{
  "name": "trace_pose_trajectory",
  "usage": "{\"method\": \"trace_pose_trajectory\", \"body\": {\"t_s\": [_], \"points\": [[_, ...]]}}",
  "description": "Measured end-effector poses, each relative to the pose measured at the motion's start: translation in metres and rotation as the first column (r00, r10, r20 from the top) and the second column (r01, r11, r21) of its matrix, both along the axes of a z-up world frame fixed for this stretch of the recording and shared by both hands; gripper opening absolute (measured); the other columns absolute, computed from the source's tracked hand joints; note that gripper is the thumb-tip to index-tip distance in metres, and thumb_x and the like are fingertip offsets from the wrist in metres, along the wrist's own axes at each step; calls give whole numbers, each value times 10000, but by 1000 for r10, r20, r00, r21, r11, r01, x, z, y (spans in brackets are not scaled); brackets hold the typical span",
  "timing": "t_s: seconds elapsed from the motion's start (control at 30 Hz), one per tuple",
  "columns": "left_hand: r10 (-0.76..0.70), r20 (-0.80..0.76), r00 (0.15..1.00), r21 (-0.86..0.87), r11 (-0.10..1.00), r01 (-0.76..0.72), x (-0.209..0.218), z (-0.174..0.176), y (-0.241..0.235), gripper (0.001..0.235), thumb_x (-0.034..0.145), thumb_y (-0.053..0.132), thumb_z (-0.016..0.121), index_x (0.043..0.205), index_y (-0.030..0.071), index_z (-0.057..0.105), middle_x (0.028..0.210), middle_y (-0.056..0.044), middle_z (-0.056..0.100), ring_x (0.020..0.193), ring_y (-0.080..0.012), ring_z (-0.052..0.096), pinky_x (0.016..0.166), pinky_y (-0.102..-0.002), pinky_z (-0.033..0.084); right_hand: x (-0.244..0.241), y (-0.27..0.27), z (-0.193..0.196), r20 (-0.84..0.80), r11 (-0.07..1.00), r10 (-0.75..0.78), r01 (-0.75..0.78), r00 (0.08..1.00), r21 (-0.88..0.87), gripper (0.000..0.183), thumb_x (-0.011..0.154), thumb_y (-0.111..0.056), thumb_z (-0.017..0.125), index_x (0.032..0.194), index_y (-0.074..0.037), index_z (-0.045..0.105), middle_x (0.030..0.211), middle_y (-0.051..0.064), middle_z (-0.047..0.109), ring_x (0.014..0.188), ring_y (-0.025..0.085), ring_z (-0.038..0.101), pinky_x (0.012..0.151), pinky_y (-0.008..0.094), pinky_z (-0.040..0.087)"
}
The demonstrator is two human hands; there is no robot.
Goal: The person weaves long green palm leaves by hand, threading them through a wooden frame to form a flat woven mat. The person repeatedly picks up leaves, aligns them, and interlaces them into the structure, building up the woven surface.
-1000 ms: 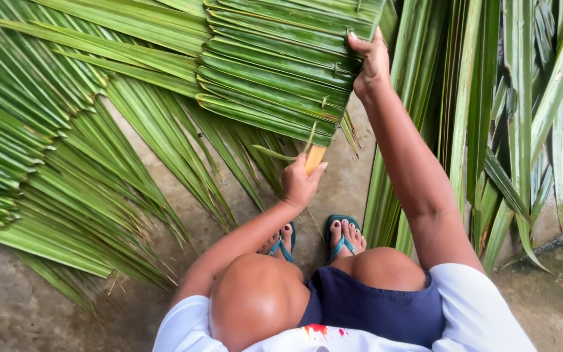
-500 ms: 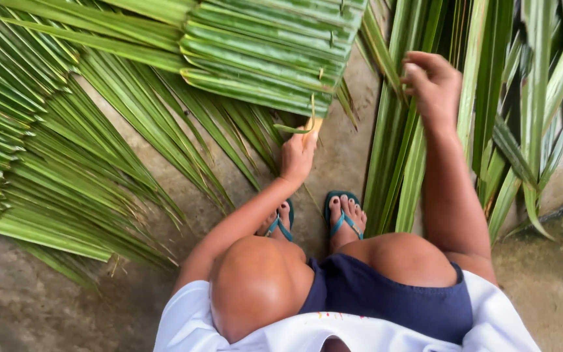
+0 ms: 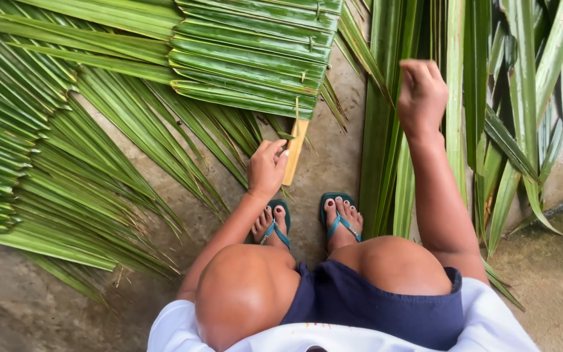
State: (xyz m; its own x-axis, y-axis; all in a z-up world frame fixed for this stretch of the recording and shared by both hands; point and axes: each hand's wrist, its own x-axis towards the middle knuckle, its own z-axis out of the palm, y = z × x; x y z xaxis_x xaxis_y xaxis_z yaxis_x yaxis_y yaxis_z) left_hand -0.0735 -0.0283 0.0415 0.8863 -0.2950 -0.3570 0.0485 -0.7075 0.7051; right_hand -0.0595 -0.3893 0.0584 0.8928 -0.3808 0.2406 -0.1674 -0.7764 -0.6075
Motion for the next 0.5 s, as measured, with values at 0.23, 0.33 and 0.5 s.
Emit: {"method": "trace_pose_trajectory", "body": {"t_s": [0.23, 0.33, 0.5], "points": [[62, 34, 998, -189, 980, -54, 1, -1, 10, 240, 964, 198, 646, 1129, 75, 769, 1011, -86, 754, 826, -226, 749, 750, -344, 598, 71, -7, -48, -310, 864, -243, 61, 919, -499, 653, 730, -546, 998, 1034, -180, 552, 964, 58, 627, 771, 320, 690, 582, 489, 529], [194, -130, 973, -260, 940, -222, 8, 9, 15, 230, 959, 143, 649, 1127, 41, 769, 1041, -77, 763, 783, -158, 746, 704, -299, 617, 66, -31, -76, -176, 840, -145, 27, 974, -542, 424, 758, -391, 922, 907, -209, 570, 825, -7, 642, 632, 277, 658, 494, 466, 471], [310, -261, 914, -157, 921, -357, 20, 30, 30, 206, 967, 96, 642, 1138, 82, 756, 1016, -81, 786, 691, -119, 736, 541, -179, 588, 62, -39, -61, -90, 784, -142, 57, 986, -618, 209, 742, -144, 790, 776, -260, 620, 751, -104, 644, 623, 55, 568, 548, 261, 474]]}}
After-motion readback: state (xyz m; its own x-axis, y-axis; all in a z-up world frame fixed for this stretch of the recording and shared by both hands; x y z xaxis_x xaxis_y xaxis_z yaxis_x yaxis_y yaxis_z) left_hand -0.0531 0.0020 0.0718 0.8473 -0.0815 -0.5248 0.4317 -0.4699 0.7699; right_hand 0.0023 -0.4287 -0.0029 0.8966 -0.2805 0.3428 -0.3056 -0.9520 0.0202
